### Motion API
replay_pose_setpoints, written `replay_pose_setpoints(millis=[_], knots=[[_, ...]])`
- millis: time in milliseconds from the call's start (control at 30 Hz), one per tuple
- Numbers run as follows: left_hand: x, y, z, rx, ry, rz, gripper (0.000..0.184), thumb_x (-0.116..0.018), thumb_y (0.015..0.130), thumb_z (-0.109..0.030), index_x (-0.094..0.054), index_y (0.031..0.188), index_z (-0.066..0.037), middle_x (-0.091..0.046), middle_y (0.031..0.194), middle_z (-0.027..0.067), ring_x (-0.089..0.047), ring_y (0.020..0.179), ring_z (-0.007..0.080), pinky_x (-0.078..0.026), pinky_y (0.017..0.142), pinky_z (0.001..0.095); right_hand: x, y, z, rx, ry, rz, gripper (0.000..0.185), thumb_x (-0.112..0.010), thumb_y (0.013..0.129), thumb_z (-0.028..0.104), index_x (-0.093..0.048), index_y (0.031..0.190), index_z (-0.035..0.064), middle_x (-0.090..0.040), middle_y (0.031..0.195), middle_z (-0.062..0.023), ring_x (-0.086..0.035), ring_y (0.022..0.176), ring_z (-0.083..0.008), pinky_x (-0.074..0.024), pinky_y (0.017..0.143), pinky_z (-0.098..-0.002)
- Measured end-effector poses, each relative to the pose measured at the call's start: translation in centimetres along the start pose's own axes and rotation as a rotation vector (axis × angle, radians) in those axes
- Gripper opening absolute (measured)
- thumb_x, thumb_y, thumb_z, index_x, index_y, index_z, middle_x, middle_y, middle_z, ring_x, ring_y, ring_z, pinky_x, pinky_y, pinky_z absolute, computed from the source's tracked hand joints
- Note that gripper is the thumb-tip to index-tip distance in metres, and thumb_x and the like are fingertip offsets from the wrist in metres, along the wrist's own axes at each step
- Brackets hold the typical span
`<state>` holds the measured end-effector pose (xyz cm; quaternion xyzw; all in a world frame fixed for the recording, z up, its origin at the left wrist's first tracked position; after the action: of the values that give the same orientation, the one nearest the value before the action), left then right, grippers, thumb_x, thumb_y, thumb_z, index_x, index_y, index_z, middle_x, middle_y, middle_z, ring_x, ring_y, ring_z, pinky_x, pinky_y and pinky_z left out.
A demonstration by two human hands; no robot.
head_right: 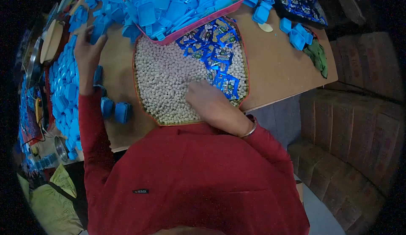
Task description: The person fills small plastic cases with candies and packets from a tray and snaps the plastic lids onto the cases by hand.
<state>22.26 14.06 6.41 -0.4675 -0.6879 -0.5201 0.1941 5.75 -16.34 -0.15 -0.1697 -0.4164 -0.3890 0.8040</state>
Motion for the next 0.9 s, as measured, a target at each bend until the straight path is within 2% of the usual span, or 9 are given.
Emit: replay_pose_setpoints(millis=[100,200,267,367,467,600,700,800,900], knots=[[2.9,-5.3,-6.1,0.149,-0.406,0.241,0.045,-0.074,0.075,-0.009,-0.061,0.117,0.0,-0.065,0.106,0.0084,-0.062,0.097,0.0177,-0.05,0.086,0.0309,0.6,1.0,-0.2,-0.046,0.106,0.063,0.012,-0.064,0.076,0.0,-0.062,0.087,0.0016,-0.056,0.09,-0.0133,-0.059,0.082,-0.0326,-0.0481,0.069,-0.0404],[0.2,-12.1,-10.9,0.275,-0.78,0.58,0.044,-0.071,0.078,-0.007,-0.059,0.12,-0.001,-0.062,0.112,0.0075,-0.059,0.103,0.0167,-0.047,0.092,0.0313,0.3,0.9,-0.5,-0.051,0.161,0.072,0.016,-0.064,0.075,-0.001,-0.063,0.091,0.0009,-0.056,0.089,-0.0145,-0.059,0.078,-0.0346,-0.0479,0.067,-0.0411],[-2.1,-14.1,-12.7,0.163,-0.818,0.683,0.049,-0.07,0.079,-0.006,-0.055,0.126,-0.002,-0.06,0.116,0.0067,-0.056,0.109,0.0161,-0.045,0.095,0.0319,0.5,0.7,-0.2,-0.076,0.13,0.101,0.018,-0.066,0.077,0.002,-0.064,0.095,0.0018,-0.056,0.091,-0.014,-0.059,0.083,-0.034,-0.0481,0.07,-0.0411],[-2.8,-14.2,-14.0,0.032,-0.744,0.603,0.053,-0.067,0.085,-0.009,-0.048,0.134,-0.005,-0.058,0.117,0.011,-0.057,0.108,0.0225,-0.045,0.093,0.0357,1.0,-0.4,0.7,-0.05,-0.027,0.02,0.022,-0.069,0.079,0.008,-0.064,0.1,0.003,-0.057,0.092,-0.013,-0.057,0.092,-0.0333,-0.048,0.076,-0.0415],[-3.2,-13.6,-15.3,-0.094,-0.574,0.594,0.054,-0.066,0.087,-0.009,-0.045,0.137,-0.008,-0.057,0.117,0.0156,-0.058,0.102,0.0305,-0.047,0.087,0.0396,1.5,-1.1,1.1,-0.225,-0.063,0.032,0.025,-0.07,0.08,0.013,-0.064,0.102,0.0038,-0.057,0.093,-0.012,-0.054,0.099,-0.0327,-0.0474,0.08,-0.0426],[-3.9,-13.0,-16.4,-0.16,-0.607,0.602,0.059,-0.067,0.085,-0.007,-0.043,0.139,-0.007,-0.056,0.118,0.0183,-0.056,0.097,0.0375,-0.046,0.08,0.0438,1.0,-1.2,-0.4,-0.161,-0.042,0.043,0.022,-0.069,0.078,0.008,-0.063,0.099,0.0036,-0.058,0.094,-0.013,-0.056,0.094,-0.0339,-0.0483,0.078,-0.0422],[-2.9,-12.3,-17.6,-0.465,-0.48,0.398,0.062,-0.07,0.082,-0.006,-0.044,0.138,-0.004,-0.057,0.118,0.0167,-0.058,0.1,0.0332,-0.048,0.083,0.0406,0.6,-1.3,-1.4,-0.134,0.029,0.03,0.02,-0.068,0.076,0.005,-0.063,0.095,0.0033,-0.058,0.093,-0.0132,-0.058,0.091,-0.0347,-0.0487,0.077,-0.0418],[-2.4,-12.5,-16.4,-0.227,-0.65,0.332,0.067,-0.074,0.077,-0.002,-0.044,0.137,-0.002,-0.059,0.117,0.0123,-0.059,0.104,0.024,-0.047,0.089,0.0353,0.5,-1.3,-1.3,-0.113,0.054,0.029,0.017,-0.068,0.075,0.002,-0.063,0.092,0.0029,-0.059,0.09,-0.0132,-0.06,0.088,-0.0342,-0.0493,0.075,-0.0408],[-2.6,-13.9,-13.0,0.248,-0.9,0.402,0.065,-0.073,0.072,0.003,-0.048,0.132,-0.002,-0.059,0.114,0.0077,-0.056,0.108,0.0167,-0.044,0.095,0.0311,0.6,-1.1,-1.9,-0.14,0.149,0.026,0.015,-0.068,0.075,0.001,-0.065,0.089,0.0022,-0.062,0.086,-0.0129,-0.063,0.083,-0.0307,-0.0503,0.072,-0.0378]])
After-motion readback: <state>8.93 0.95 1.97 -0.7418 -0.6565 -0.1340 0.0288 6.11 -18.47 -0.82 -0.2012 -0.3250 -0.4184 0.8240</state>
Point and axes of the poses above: each hand's wrist, its own y-axis towards the middle knuckle, its own x-axis out of the back of the hand, z = x × y, the point moved 7 cm from there along y, towards the middle knuckle
